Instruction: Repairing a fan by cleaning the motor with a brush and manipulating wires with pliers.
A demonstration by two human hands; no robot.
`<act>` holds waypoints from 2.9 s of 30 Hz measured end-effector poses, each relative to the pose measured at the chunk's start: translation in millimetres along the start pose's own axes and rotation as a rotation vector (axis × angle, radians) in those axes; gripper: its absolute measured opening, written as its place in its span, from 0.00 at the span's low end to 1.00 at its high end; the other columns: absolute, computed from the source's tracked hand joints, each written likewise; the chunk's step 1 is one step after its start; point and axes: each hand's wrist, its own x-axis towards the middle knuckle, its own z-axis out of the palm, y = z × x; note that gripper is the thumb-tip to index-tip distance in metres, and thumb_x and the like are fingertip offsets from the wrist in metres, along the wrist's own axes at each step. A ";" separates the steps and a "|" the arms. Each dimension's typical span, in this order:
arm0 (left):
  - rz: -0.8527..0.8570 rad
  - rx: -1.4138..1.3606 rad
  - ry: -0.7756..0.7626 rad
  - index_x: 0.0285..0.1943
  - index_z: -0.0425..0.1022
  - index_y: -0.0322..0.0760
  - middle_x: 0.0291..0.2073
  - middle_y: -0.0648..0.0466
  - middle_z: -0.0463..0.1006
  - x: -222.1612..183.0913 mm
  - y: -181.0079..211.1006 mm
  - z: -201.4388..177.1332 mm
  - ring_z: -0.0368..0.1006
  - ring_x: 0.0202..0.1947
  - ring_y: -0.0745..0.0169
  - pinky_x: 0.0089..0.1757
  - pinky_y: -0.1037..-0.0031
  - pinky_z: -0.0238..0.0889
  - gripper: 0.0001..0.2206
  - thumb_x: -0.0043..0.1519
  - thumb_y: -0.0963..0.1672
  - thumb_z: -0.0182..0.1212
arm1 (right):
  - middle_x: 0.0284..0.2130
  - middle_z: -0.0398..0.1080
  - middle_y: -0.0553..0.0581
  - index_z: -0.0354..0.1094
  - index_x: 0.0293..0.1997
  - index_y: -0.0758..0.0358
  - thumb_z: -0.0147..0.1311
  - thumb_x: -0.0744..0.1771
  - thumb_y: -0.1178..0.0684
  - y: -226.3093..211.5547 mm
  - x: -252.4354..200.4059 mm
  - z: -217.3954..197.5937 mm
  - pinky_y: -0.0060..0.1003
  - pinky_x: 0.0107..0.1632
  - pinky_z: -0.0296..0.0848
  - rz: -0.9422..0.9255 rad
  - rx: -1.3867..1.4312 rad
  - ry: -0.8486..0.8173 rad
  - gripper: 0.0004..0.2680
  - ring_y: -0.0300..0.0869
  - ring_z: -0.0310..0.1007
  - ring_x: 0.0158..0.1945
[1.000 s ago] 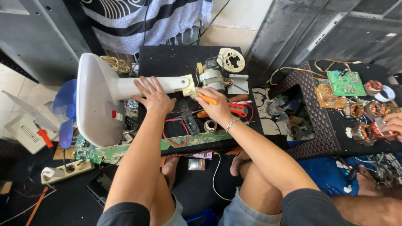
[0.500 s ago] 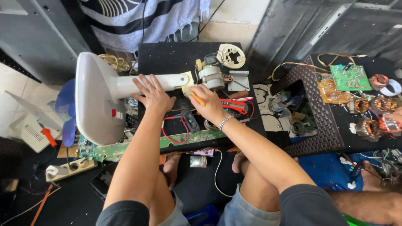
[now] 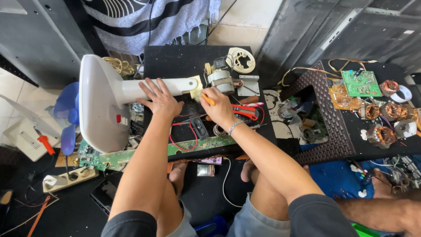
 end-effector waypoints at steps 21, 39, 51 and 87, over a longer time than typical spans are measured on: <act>-0.001 -0.046 0.001 0.81 0.28 0.30 0.76 0.30 0.21 2.9 3.8 0.0 0.08 0.72 0.21 0.59 0.18 0.22 0.54 0.58 0.56 0.65 | 0.34 0.74 0.59 0.73 0.41 0.55 0.62 0.64 0.55 41.2 30.9 -88.8 0.50 0.45 0.77 0.361 -0.121 0.298 0.05 0.58 0.78 0.41; -0.038 -0.038 -0.034 0.81 0.26 0.29 0.76 0.29 0.21 4.5 1.6 -1.5 0.08 0.72 0.22 0.59 0.18 0.22 0.55 0.57 0.58 0.62 | 0.34 0.77 0.59 0.76 0.42 0.46 0.60 0.65 0.45 33.6 8.2 -133.3 0.47 0.47 0.75 0.557 0.021 -0.086 0.06 0.56 0.78 0.44; 0.051 -0.073 0.059 0.80 0.49 0.30 0.76 0.28 0.45 7.8 23.1 -3.5 0.31 0.77 0.29 0.64 0.31 0.29 0.45 0.61 0.59 0.61 | 0.33 0.77 0.59 0.73 0.42 0.50 0.61 0.67 0.42 101.7 -0.7 -126.9 0.50 0.48 0.75 0.440 -0.106 0.104 0.08 0.57 0.78 0.43; 0.136 -0.504 -0.204 0.47 0.81 0.26 0.42 0.36 0.83 -22.1 139.7 57.5 0.79 0.51 0.37 0.50 0.53 0.73 0.21 0.59 0.50 0.57 | 0.48 0.71 0.57 0.74 0.53 0.55 0.56 0.69 0.51 81.5 1.9 -133.6 0.49 0.59 0.69 0.410 -0.076 -0.355 0.09 0.55 0.70 0.58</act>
